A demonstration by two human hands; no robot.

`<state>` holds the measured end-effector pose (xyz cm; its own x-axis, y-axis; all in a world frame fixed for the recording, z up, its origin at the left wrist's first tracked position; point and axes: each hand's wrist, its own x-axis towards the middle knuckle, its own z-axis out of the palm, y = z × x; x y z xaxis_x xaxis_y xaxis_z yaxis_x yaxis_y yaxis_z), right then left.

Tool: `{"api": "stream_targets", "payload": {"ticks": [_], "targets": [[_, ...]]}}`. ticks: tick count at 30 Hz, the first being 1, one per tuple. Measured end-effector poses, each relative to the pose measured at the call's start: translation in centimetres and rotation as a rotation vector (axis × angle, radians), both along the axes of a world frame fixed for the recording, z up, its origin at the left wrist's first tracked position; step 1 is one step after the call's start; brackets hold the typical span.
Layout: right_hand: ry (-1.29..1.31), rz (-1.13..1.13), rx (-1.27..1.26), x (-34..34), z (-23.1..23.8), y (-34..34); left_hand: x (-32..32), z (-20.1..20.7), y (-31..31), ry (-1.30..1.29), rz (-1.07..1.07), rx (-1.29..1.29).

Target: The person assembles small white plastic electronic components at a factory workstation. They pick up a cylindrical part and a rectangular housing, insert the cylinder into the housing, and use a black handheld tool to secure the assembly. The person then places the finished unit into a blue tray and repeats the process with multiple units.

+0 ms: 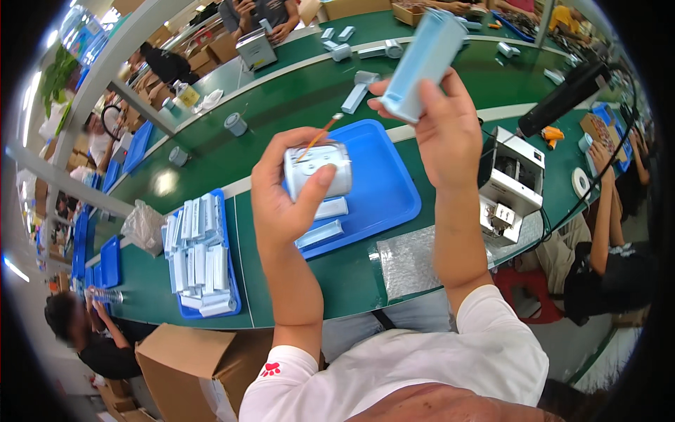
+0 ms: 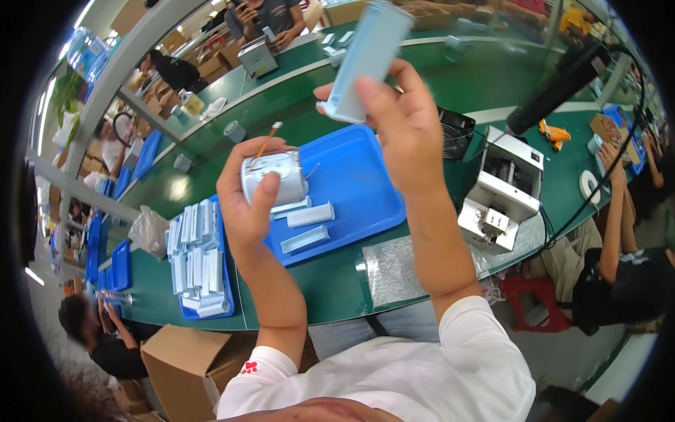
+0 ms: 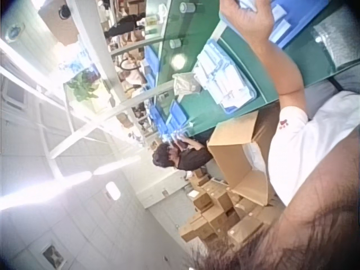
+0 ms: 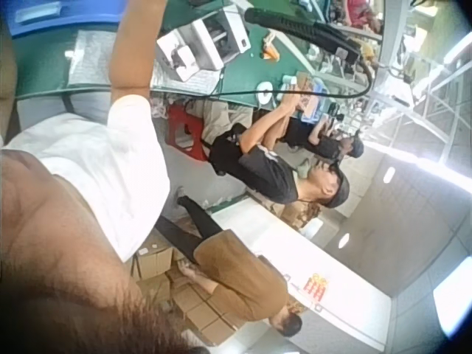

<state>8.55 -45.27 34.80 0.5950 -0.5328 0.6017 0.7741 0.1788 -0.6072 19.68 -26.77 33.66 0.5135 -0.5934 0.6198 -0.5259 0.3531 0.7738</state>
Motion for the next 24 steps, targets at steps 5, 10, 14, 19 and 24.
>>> {"api": "stream_targets", "payload": {"ticks": [5, 10, 14, 19, 24], "targets": [[0.084, 0.162, 0.09, 0.7, 0.1, 1.4, -0.4, -0.2, -0.4, 0.016, -0.086, -0.02], [0.091, 0.182, 0.06, 1.1, -0.1, 2.6, -0.9, 0.1, -0.6, 0.013, -0.064, 0.01], [0.053, 0.223, 0.06, 0.9, -0.3, 2.6, -0.6, -0.2, -0.8, 0.005, -0.04, 0.017], [0.039, 0.197, 0.019, 1.1, -0.3, 2.5, -0.6, 0.1, -0.3, -0.016, -0.039, 0.087], [0.032, 0.126, -0.084, 1.3, -0.5, 2.9, -0.6, 0.4, 0.0, -0.016, -0.025, 0.155]]}}
